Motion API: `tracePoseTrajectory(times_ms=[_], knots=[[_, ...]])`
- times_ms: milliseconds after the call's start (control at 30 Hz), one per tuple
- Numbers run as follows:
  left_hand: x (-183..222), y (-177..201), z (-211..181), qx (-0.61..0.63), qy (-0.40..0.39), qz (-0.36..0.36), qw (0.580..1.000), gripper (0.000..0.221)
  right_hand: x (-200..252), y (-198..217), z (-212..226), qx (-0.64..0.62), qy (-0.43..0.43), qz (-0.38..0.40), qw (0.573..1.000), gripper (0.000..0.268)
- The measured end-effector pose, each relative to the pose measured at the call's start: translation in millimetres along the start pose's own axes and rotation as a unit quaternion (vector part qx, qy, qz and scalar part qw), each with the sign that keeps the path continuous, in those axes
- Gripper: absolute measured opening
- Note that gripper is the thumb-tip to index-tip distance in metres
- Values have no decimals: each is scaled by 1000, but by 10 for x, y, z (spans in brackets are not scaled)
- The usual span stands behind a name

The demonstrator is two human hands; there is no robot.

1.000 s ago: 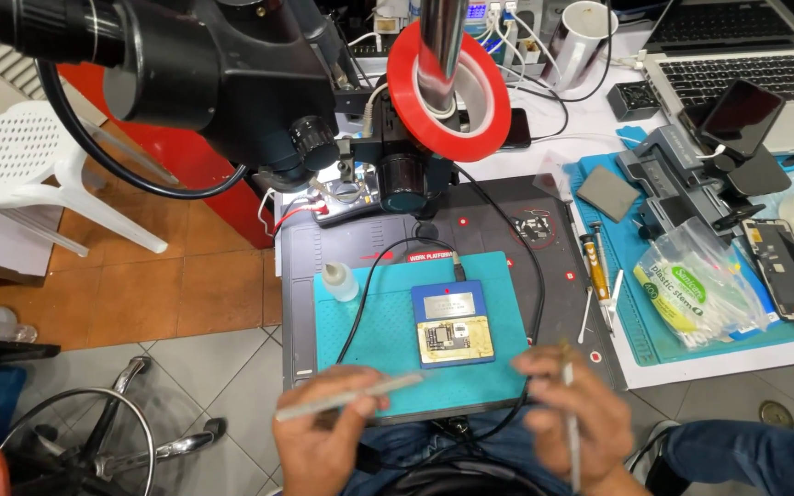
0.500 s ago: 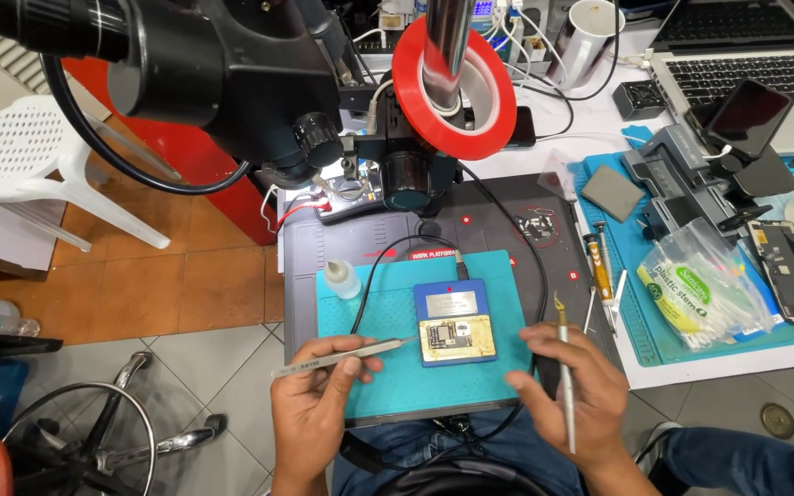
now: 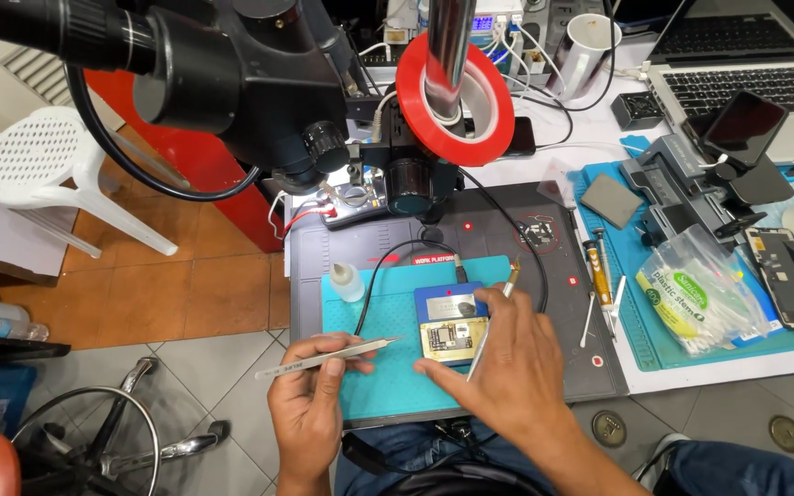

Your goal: Repairing a mobile phone motherboard using precision tools like tweezers and a probe under a microscope.

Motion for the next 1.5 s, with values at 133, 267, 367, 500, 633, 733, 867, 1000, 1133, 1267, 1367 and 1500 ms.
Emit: tracePoseTrajectory(times_ms=[133, 267, 367, 500, 633, 733, 867, 1000, 1133, 1267, 1367, 1500], knots=[[35, 12, -7, 17, -14, -7, 1000, 16, 6, -15, 34, -22, -3, 19, 1000, 93], [80, 20, -109, 5, -8, -4, 1000, 15, -17, 47, -158, -20, -67, 100, 992, 89], [98, 44, -163, -2, -5, 6, 1000, 18, -18, 144, -433, -15, -124, 153, 980, 97], [74, 87, -241, -26, 1, -1, 1000, 16, -49, 386, -697, -62, -66, 167, 982, 94], [88, 127, -256, -58, 13, 1, 998, 18, -154, 599, -826, -119, 98, 162, 975, 90], [114, 144, -192, -121, 42, 4, 992, 23, -268, 607, -854, -131, 129, 237, 954, 82], [110, 66, -204, -205, 38, 52, 977, 18, -346, 447, -922, -88, 108, 307, 941, 87], [166, 5, -196, -209, 60, 68, 974, 21, -373, 357, -720, -157, 200, 322, 912, 83], [329, 148, -92, -153, 75, 35, 985, 22, -421, 281, -501, -159, 269, 338, 888, 82], [383, 187, -175, -182, 77, -15, 980, 21, -479, 239, -274, -203, 308, 328, 870, 80], [338, 151, -267, -225, 50, -31, 973, 18, -465, 105, -227, -196, 278, 351, 872, 83], [229, -1, -326, -205, 8, -36, 978, 16, -364, -30, -266, -205, 227, 370, 877, 85]])
Point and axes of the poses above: each hand's wrist, its own x-axis away from the middle knuckle, its own y-axis out of the back of the hand, z = x × y, the point moved 6 cm from there along -x, towards the middle knuckle, and after that the axes turned 2 degrees about -y, right-handed, at the moved point
